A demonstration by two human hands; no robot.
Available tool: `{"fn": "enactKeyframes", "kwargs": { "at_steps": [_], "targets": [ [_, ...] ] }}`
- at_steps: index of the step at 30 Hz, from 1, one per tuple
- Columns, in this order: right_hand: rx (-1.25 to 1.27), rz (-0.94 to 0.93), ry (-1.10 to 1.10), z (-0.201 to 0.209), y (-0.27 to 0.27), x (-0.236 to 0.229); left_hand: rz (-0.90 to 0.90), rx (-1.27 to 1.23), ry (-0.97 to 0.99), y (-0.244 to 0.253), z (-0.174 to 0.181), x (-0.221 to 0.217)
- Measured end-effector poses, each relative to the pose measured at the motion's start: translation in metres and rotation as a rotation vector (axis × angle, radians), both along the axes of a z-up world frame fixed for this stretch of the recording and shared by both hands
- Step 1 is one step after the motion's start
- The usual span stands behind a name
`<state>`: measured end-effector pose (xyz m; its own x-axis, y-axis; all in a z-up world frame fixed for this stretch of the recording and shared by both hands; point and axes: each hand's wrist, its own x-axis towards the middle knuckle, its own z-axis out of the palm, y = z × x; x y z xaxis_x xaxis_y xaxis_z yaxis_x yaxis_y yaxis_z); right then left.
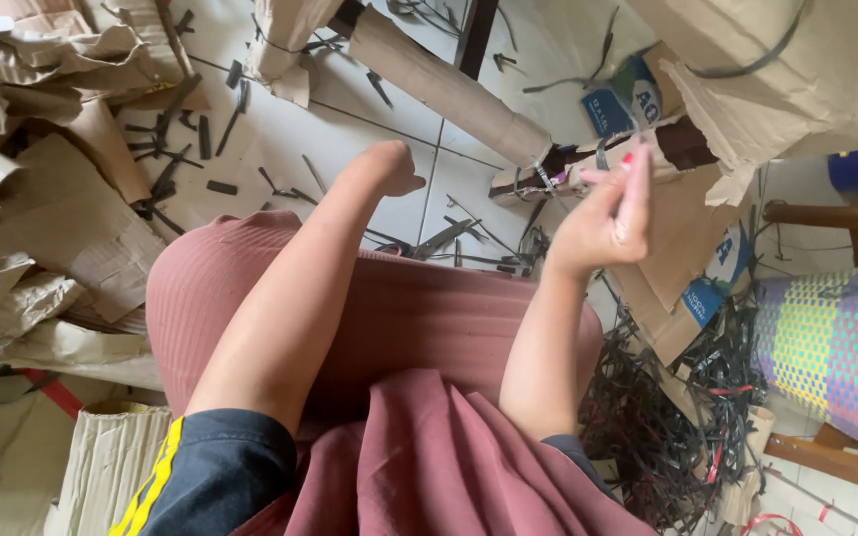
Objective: Removing plastic straps and cardboard packaging from furniture legs using scissors
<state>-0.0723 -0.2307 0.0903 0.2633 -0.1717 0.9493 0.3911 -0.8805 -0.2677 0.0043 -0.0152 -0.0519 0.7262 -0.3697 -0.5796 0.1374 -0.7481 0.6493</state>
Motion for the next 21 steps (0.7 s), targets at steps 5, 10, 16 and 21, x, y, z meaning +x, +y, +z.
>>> {"fn": "enactKeyframes", "kwargs": {
  "at_steps": [5, 10, 16, 21],
  "targets": [
    [0.089, 0.068, 0.180, -0.058, 0.005, 0.016, -0.049, 0.027, -0.005, -0.006, -0.027, 0.007],
    [0.132, -0.009, 0.333, -0.088, 0.003, 0.029, -0.041, 0.053, -0.010, -0.006, -0.039, 0.001],
    [0.031, -0.072, 0.450, -0.091, -0.012, 0.052, 0.246, -0.235, -0.307, -0.031, -0.046, -0.002],
    [-0.038, -0.076, 0.548, -0.093, -0.024, 0.065, 0.339, -0.338, -0.466, -0.083, -0.068, 0.007]
  ]
}}
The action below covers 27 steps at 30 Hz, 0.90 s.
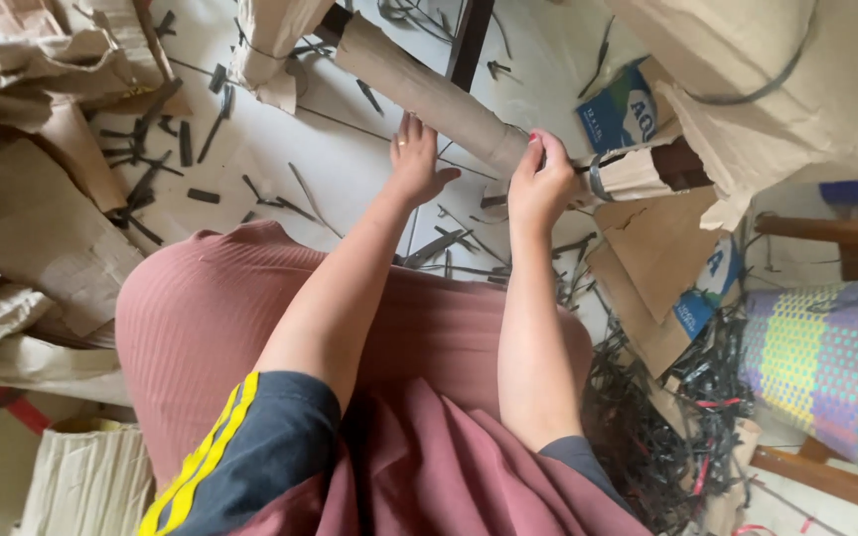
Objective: Removing plastic straps and cardboard packaging from furniture legs using scissors
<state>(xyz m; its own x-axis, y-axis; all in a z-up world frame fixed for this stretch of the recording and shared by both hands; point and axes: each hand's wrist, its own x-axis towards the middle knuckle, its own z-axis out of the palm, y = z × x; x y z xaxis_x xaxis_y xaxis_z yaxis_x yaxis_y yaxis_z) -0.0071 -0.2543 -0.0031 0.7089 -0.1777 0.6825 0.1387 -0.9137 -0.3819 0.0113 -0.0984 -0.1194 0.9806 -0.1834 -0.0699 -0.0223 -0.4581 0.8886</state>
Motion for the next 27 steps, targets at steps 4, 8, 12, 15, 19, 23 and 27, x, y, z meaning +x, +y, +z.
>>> {"fn": "enactKeyframes", "kwargs": {
  "at_steps": [4, 8, 12, 15, 19, 23, 27],
  "targets": [
    [-0.069, 0.009, 0.088, 0.005, 0.003, 0.006, -0.037, -0.075, 0.024, -0.031, -0.038, 0.021],
    [-0.015, 0.010, 0.117, -0.001, 0.002, 0.000, -0.083, -0.169, 0.204, -0.035, -0.062, 0.014],
    [0.018, 0.068, 0.066, -0.008, 0.009, -0.006, -0.276, 0.194, 0.299, -0.020, -0.106, 0.013],
    [0.008, 0.146, 0.041, -0.020, 0.003, -0.007, -0.433, 0.282, 0.352, -0.003, -0.052, 0.000],
    [0.018, 0.211, 0.038, -0.017, 0.007, -0.014, -0.490, 0.248, 0.266, 0.017, 0.057, -0.034],
    [0.121, 0.287, 0.084, -0.018, 0.012, -0.027, -0.349, 0.119, -0.282, 0.023, 0.102, -0.041],
    [0.266, 0.393, 0.111, -0.022, 0.010, -0.030, -0.248, -0.371, -0.371, 0.020, 0.138, -0.047]
  ]
}}
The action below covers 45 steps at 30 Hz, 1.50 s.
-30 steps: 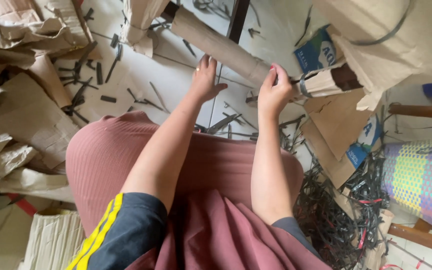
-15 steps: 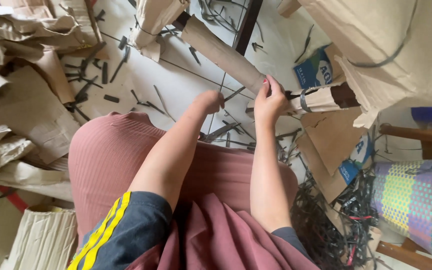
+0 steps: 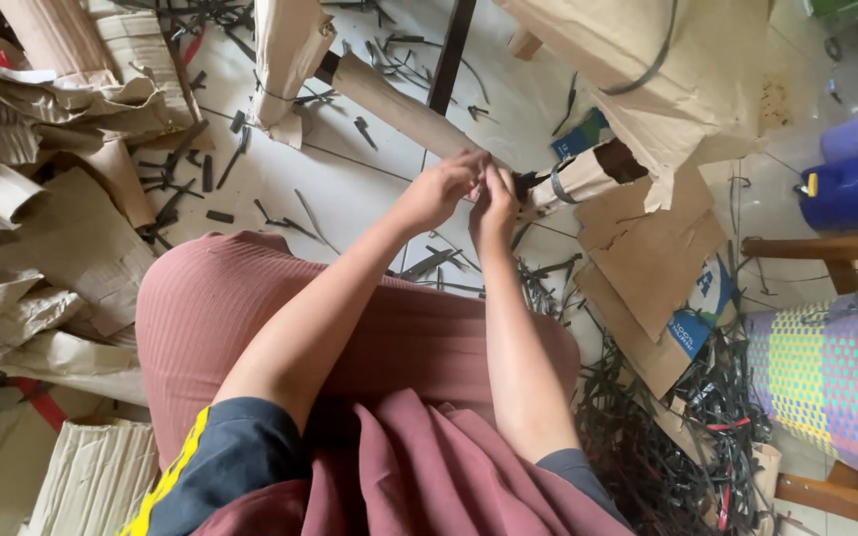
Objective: Removing plastic straps and cardboard packaging from furniture legs using scissors
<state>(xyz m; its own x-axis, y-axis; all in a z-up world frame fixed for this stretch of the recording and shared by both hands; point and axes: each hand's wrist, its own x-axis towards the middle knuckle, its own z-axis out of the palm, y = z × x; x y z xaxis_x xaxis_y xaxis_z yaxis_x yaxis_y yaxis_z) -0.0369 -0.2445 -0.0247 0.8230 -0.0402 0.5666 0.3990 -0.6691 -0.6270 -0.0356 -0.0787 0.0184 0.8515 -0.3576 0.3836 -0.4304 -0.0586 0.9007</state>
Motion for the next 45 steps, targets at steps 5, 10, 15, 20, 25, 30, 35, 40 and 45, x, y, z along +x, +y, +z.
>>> {"fn": "enactKeyframes", "kwargs": {
  "at_steps": [5, 10, 15, 20, 25, 30, 35, 40, 45],
  "targets": [
    [-0.108, -0.041, -0.148, 0.016, 0.009, -0.022, 0.090, -0.323, 0.414, -0.029, -0.015, 0.022],
    [-0.133, -0.053, -0.143, 0.032, 0.013, -0.042, -0.002, -0.473, 0.470, -0.028, -0.023, 0.034],
    [-0.089, 0.107, -0.052, 0.054, 0.019, -0.040, -0.046, -0.077, 0.154, 0.000, 0.009, 0.026],
    [-0.157, 0.142, -0.065, 0.072, 0.034, -0.034, 0.031, 0.075, 0.096, -0.034, -0.063, 0.043],
    [-0.269, 0.067, -0.177, 0.063, 0.019, -0.012, 0.006, -0.025, 0.091, -0.025, -0.046, 0.037],
    [-0.363, 0.156, -0.044, 0.065, 0.000, 0.003, -0.007, -0.057, 0.132, -0.032, -0.058, 0.044],
    [-0.436, 0.087, -0.111, 0.050, -0.007, 0.004, 0.030, -0.145, 0.115, -0.025, -0.042, 0.043],
    [-0.541, 0.065, -0.213, 0.029, -0.021, 0.011, 0.058, -0.174, 0.079, -0.018, -0.040, 0.041],
    [-0.574, 0.167, -0.193, 0.039, -0.026, 0.012, -0.008, -0.251, 0.131, -0.010, -0.030, 0.033]
  ]
}}
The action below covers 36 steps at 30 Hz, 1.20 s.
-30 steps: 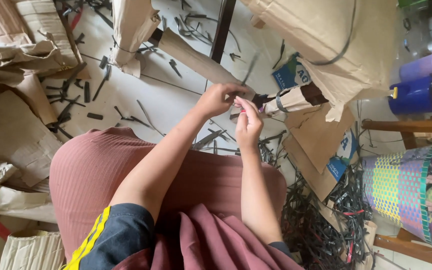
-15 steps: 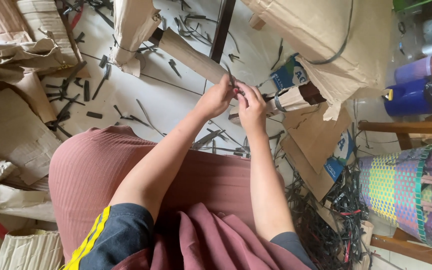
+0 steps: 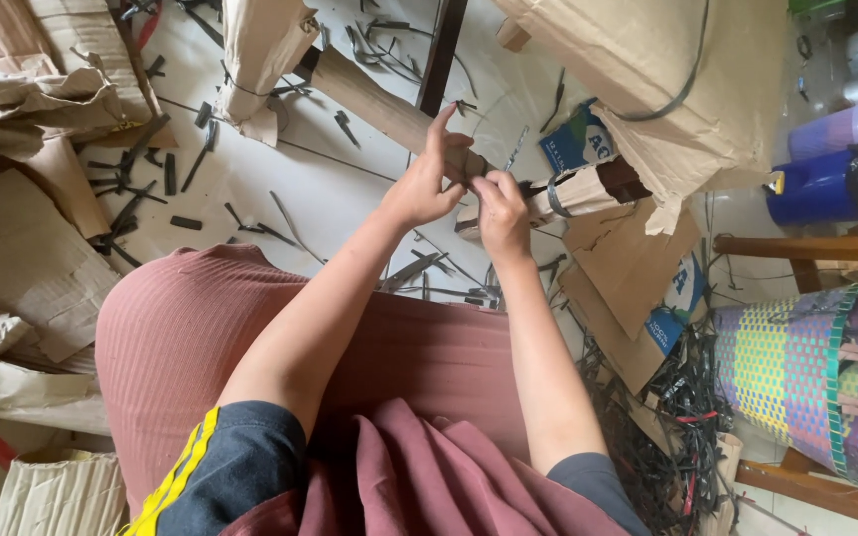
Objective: Removing plastic straps and cardboard packaging from furniture legs using scissors
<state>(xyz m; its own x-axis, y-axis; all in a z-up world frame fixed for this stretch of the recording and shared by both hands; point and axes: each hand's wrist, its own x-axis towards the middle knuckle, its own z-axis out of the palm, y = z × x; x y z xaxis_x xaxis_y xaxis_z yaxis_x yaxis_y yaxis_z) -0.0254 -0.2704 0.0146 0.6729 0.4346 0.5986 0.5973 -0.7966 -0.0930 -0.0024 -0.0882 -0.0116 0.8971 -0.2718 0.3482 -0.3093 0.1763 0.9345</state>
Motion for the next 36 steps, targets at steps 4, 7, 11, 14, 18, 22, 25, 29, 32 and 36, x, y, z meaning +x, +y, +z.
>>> {"fn": "enactKeyframes", "kwargs": {
  "at_steps": [4, 7, 11, 14, 18, 22, 25, 29, 32, 36],
  "targets": [
    [0.017, 0.069, 0.156, 0.000, -0.004, -0.001, -0.006, 0.006, 0.009, 0.005, 0.011, -0.006],
    [-0.018, 0.057, 0.211, -0.001, -0.002, 0.003, 0.002, 0.006, 0.001, 0.006, 0.008, -0.008],
    [-0.004, 0.019, 0.200, 0.007, 0.018, 0.013, 0.105, -0.053, 0.010, 0.008, 0.004, -0.010],
    [0.003, 0.034, 0.217, 0.015, 0.033, 0.024, 0.150, -0.098, 0.024, 0.012, 0.002, -0.008],
    [0.006, 0.070, 0.282, 0.007, 0.032, 0.045, 0.240, -0.095, 0.042, 0.017, -0.005, -0.004],
    [0.087, 0.107, 0.428, 0.018, 0.030, 0.043, 0.280, -0.077, 0.046, 0.019, -0.016, 0.001],
    [0.126, 0.131, 0.557, 0.016, 0.021, 0.045, 0.273, -0.085, 0.048, 0.017, -0.017, 0.001],
    [-0.001, 0.018, 0.537, -0.002, 0.014, 0.051, 0.134, -0.065, 0.001, 0.006, -0.016, -0.002],
    [-0.110, -0.053, 0.451, -0.008, 0.016, 0.052, 0.059, -0.026, 0.001, 0.003, -0.016, -0.002],
    [-0.045, -0.109, 0.548, -0.002, 0.022, 0.052, 0.160, 0.205, -0.003, 0.025, 0.004, -0.007]
  ]
}}
